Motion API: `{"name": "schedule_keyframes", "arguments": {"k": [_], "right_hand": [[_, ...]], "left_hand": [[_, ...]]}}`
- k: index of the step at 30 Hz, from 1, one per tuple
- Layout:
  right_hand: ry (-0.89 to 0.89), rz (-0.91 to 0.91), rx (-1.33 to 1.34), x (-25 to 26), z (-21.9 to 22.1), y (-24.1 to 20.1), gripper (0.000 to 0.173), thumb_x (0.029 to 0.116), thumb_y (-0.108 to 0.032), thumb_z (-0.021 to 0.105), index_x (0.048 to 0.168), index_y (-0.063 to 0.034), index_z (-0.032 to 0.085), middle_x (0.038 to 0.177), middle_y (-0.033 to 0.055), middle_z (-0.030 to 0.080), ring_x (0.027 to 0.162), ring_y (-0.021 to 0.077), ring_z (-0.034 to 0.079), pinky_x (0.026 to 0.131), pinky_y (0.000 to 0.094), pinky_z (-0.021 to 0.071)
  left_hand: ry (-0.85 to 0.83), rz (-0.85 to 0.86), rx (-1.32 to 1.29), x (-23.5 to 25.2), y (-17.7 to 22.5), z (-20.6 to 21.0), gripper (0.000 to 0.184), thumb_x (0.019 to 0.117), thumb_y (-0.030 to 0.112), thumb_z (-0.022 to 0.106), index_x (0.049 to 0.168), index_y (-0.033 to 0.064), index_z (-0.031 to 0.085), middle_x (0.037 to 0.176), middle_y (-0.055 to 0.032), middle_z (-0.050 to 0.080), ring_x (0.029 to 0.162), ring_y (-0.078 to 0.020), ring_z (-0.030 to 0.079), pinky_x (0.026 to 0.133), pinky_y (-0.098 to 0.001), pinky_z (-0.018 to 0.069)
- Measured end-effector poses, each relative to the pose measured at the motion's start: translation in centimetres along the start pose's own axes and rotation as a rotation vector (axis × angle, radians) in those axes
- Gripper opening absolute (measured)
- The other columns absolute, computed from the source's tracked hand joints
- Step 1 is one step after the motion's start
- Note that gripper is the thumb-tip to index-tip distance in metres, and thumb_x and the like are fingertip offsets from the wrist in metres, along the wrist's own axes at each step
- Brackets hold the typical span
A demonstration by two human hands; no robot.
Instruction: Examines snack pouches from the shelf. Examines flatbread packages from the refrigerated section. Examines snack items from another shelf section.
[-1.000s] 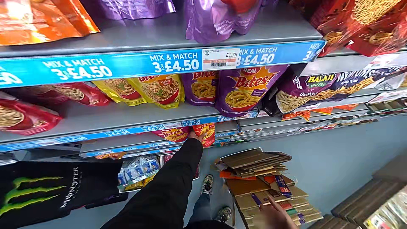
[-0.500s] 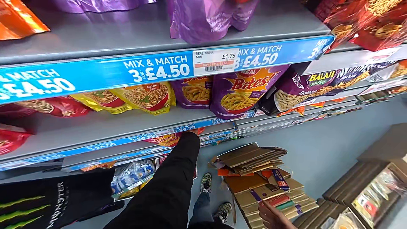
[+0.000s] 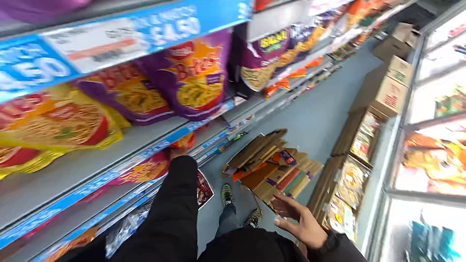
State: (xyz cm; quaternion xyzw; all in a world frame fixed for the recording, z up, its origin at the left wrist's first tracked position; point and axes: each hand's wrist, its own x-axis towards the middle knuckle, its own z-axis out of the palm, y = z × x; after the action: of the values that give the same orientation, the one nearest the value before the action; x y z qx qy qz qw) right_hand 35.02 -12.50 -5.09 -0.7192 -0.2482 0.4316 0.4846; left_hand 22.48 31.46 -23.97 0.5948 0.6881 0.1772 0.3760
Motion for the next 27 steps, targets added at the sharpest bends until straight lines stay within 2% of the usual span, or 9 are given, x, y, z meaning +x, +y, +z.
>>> {"name": "schedule_keyframes", "arguments": {"k": [2,5,6,8,10,12,15,19,27], "right_hand": [[0.037,-0.009,0.01,-1.1,-0.5,0.0,0.076,0.0837,-0.033,0.082,0.144,0.0035,0.053,0.132,0.0151,0.067,0.116,0.0239,0.069,0.099,0.0394,0.0595],[0.161,-0.136,0.062,-2.8,-1.4,0.6,0.064,0.0871,-0.027,0.08,0.138,0.0042,0.058,0.126,0.0152,0.07,0.111,0.0258,0.072,0.096,0.0407,0.0615],[0.211,-0.184,0.088,-3.6,-1.9,0.8,0.059,0.0882,-0.025,0.079,0.136,0.0045,0.06,0.123,0.0152,0.072,0.109,0.0267,0.073,0.094,0.0414,0.0625],[0.301,-0.26,0.125,-5.3,-3.0,1.3,0.052,0.09,-0.023,0.077,0.131,0.0048,0.063,0.118,0.0149,0.074,0.105,0.0268,0.074,0.091,0.0415,0.0636],[0.378,-0.305,0.163,-7.3,-4.3,1.7,0.047,0.0907,-0.02,0.076,0.129,0.0046,0.064,0.115,0.0147,0.075,0.103,0.0263,0.075,0.089,0.041,0.0641],[0.446,-0.325,0.188,-9.4,-5.6,2.3,0.043,0.0907,-0.018,0.076,0.127,0.0037,0.066,0.114,0.0143,0.075,0.1,0.0254,0.075,0.087,0.0404,0.0646],[0.515,-0.319,0.226,-12.8,-7.1,3.5,0.04,0.089,-0.014,0.078,0.125,0.0009,0.068,0.108,0.0122,0.076,0.095,0.0222,0.076,0.085,0.0389,0.0648],[0.551,-0.263,0.266,-16.7,-8.5,4.2,0.04,0.0883,-0.015,0.08,0.124,-0.0008,0.069,0.106,0.0094,0.076,0.092,0.0169,0.075,0.085,0.0353,0.0639],[0.692,-0.216,0.299,-25.7,-10.9,8.4,0.041,0.0909,-0.011,0.078,0.128,0.0008,0.066,0.11,0.0141,0.073,0.096,0.0191,0.073,0.087,0.037,0.0612]], "left_hand": [[-0.039,0.068,-0.017,-1.6,-1.2,-0.2,0.071,0.0983,0.029,0.07,0.149,-0.0105,0.041,0.152,-0.0318,0.044,0.146,-0.0402,0.04,0.123,-0.0496,0.0298],[-0.167,-0.036,-0.012,-7.3,-1.2,-1.0,0.07,0.1031,0.037,0.062,0.151,-0.008,0.038,0.151,-0.0295,0.046,0.142,-0.0385,0.045,0.119,-0.0508,0.0356],[-0.205,-0.049,-0.078,-9.8,-1.3,-0.7,0.068,0.1036,0.036,0.061,0.151,-0.0068,0.039,0.147,-0.029,0.05,0.135,-0.0379,0.053,0.113,-0.0515,0.0442],[-0.331,-0.121,-0.372,-15.7,-0.3,0.1,0.062,0.1043,0.023,0.062,0.154,-0.0021,0.034,0.146,-0.029,0.05,0.123,-0.0379,0.061,0.101,-0.0528,0.0524],[-0.431,-0.15,-0.481,-20.4,0.8,1.4,0.052,0.1033,0.013,0.062,0.149,-0.0014,0.041,0.136,-0.0289,0.057,0.109,-0.037,0.067,0.088,-0.0514,0.0572],[-0.542,-0.082,-0.447,-24.8,2.4,2.7,0.043,0.1028,0.01,0.062,0.141,-0.0035,0.049,0.124,-0.027,0.063,0.097,-0.0333,0.071,0.079,-0.0467,0.0604],[-0.758,0.083,-0.356,-31.6,4.6,4.1,0.038,0.1027,0.01,0.062,0.137,-0.0048,0.053,0.116,-0.024,0.068,0.089,-0.03,0.073,0.074,-0.0434,0.0623],[-0.966,0.258,-0.266,-40.2,6.2,5.5,0.035,0.1028,0.011,0.061,0.134,-0.0047,0.056,0.108,-0.021,0.071,0.084,-0.0274,0.074,0.071,-0.0413,0.0631],[-1.261,0.496,-0.167,-53.3,7.4,6.6,0.029,0.1025,0.006,0.058,0.129,-0.0042,0.058,0.101,-0.0154,0.073,0.078,-0.0231,0.074,0.066,-0.0369,0.0637]]}}
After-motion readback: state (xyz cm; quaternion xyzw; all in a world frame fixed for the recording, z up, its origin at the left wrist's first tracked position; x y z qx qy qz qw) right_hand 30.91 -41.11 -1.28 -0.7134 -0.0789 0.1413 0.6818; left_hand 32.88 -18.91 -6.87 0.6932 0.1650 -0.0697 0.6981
